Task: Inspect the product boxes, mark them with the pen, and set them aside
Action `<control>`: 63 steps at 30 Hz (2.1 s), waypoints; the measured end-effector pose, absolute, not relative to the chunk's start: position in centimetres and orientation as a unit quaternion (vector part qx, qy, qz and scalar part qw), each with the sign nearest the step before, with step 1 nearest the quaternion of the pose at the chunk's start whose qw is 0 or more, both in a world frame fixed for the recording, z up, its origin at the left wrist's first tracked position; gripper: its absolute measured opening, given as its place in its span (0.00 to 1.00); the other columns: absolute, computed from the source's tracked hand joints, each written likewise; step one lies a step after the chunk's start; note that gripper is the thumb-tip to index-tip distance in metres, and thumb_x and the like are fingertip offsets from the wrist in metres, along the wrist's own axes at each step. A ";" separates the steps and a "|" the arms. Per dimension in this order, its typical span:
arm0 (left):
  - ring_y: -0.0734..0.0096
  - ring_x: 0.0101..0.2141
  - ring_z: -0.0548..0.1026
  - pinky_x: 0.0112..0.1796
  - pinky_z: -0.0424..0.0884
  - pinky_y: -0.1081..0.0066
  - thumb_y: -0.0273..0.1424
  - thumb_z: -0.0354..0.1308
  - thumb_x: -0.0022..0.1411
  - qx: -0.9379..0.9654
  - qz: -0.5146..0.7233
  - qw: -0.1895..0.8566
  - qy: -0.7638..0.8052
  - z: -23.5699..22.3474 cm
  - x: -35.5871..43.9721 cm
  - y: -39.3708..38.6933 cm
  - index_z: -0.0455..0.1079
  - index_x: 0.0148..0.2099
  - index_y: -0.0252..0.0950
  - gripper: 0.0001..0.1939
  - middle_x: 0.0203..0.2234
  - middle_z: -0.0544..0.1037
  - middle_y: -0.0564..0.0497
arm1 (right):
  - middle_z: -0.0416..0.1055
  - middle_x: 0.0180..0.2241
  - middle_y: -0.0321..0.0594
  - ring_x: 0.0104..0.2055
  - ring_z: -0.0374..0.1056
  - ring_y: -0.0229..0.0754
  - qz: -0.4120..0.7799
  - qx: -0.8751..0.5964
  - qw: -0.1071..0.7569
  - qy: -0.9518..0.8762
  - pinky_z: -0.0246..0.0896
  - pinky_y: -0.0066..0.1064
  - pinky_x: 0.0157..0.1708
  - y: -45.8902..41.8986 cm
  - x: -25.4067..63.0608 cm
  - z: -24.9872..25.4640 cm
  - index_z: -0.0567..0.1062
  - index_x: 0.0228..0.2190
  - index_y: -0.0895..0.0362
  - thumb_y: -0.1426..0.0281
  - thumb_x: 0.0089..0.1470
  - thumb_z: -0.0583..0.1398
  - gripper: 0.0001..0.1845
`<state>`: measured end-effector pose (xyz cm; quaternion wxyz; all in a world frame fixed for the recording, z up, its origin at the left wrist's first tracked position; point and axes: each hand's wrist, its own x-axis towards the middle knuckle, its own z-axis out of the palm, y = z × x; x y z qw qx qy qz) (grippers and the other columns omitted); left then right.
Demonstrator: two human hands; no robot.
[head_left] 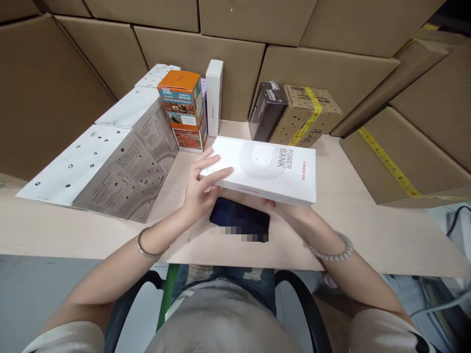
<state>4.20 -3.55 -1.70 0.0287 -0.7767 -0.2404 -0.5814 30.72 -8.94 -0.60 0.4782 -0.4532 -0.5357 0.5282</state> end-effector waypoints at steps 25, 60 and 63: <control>0.38 0.79 0.56 0.74 0.59 0.35 0.53 0.61 0.74 -0.840 -0.495 0.015 -0.221 -1.0 3.8 -3.6 0.39 0.84 0.53 0.48 0.79 0.55 0.35 | 0.71 0.17 0.27 0.08 0.39 0.24 0.676 -0.425 0.537 -0.271 0.36 0.22 0.05 -6.8 30.5 2.1 0.76 0.29 0.55 0.46 0.55 0.69 0.25; 0.62 0.54 0.81 0.53 0.78 0.64 0.35 0.70 0.72 -0.821 -0.541 -0.080 -0.166 -1.3 4.2 -3.5 0.64 0.76 0.49 0.35 0.56 0.81 0.44 | 0.75 0.26 0.30 0.25 0.64 0.37 0.555 -0.385 0.621 -0.398 0.61 0.29 0.21 -7.2 29.3 1.9 0.76 0.32 0.51 0.75 0.31 0.65 0.19; 0.62 0.55 0.81 0.55 0.77 0.63 0.40 0.69 0.73 -0.796 -0.538 -0.181 -0.211 -1.3 4.1 -3.8 0.64 0.75 0.48 0.34 0.57 0.81 0.44 | 0.74 0.26 0.31 0.24 0.62 0.36 0.542 -0.403 0.603 -0.425 0.61 0.30 0.20 -7.4 29.5 1.7 0.76 0.32 0.51 0.68 0.36 0.73 0.17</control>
